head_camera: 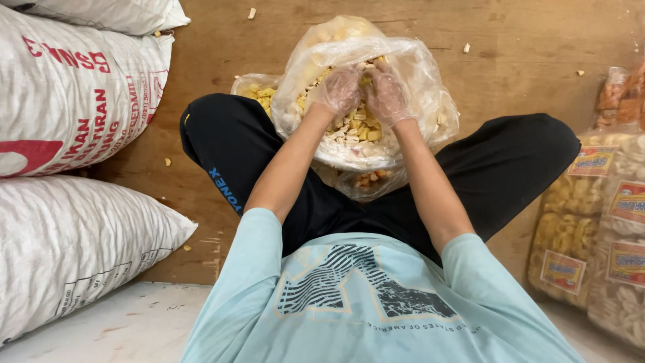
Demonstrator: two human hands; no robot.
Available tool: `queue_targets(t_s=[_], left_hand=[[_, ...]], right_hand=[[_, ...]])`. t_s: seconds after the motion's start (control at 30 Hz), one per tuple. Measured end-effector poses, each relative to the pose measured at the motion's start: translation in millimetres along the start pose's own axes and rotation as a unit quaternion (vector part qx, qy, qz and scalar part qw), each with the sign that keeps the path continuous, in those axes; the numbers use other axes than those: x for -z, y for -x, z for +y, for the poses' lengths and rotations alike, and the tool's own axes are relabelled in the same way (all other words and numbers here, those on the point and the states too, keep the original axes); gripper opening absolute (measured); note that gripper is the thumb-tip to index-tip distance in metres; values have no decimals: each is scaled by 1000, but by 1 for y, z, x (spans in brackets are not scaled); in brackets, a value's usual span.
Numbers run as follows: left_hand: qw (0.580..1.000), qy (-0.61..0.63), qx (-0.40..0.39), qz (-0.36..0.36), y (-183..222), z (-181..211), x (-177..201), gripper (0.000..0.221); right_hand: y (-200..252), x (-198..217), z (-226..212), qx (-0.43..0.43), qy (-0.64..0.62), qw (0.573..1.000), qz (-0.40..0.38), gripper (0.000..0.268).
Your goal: Sorting and inspecting small food pieces inside a plastic bag while sitting on the floor.
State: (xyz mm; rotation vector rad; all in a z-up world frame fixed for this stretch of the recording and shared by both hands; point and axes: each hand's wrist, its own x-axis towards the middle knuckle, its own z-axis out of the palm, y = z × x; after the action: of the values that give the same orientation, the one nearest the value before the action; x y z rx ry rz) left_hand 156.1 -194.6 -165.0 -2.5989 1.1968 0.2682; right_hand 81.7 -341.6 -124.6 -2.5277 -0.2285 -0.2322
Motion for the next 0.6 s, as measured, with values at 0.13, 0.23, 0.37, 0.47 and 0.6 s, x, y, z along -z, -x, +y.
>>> queue_targets(t_s=[0.13, 0.23, 0.37, 0.47, 0.6], left_hand=[[678, 706, 203, 23, 31, 2, 44, 22], [896, 434, 91, 23, 27, -3, 27, 24], [838, 532, 117, 27, 34, -4, 25, 22], [831, 514, 116, 177, 37, 4, 28, 17], [772, 523, 111, 343, 47, 3, 42, 32]], right_hand=[[1, 2, 2, 8, -45, 999, -16, 22], [5, -5, 13, 9, -23, 1000, -19, 34], [8, 4, -2, 33, -22, 998, 52, 18], [12, 9, -15, 47, -41, 993, 100, 7], [15, 25, -37, 27, -124, 986, 104, 10]])
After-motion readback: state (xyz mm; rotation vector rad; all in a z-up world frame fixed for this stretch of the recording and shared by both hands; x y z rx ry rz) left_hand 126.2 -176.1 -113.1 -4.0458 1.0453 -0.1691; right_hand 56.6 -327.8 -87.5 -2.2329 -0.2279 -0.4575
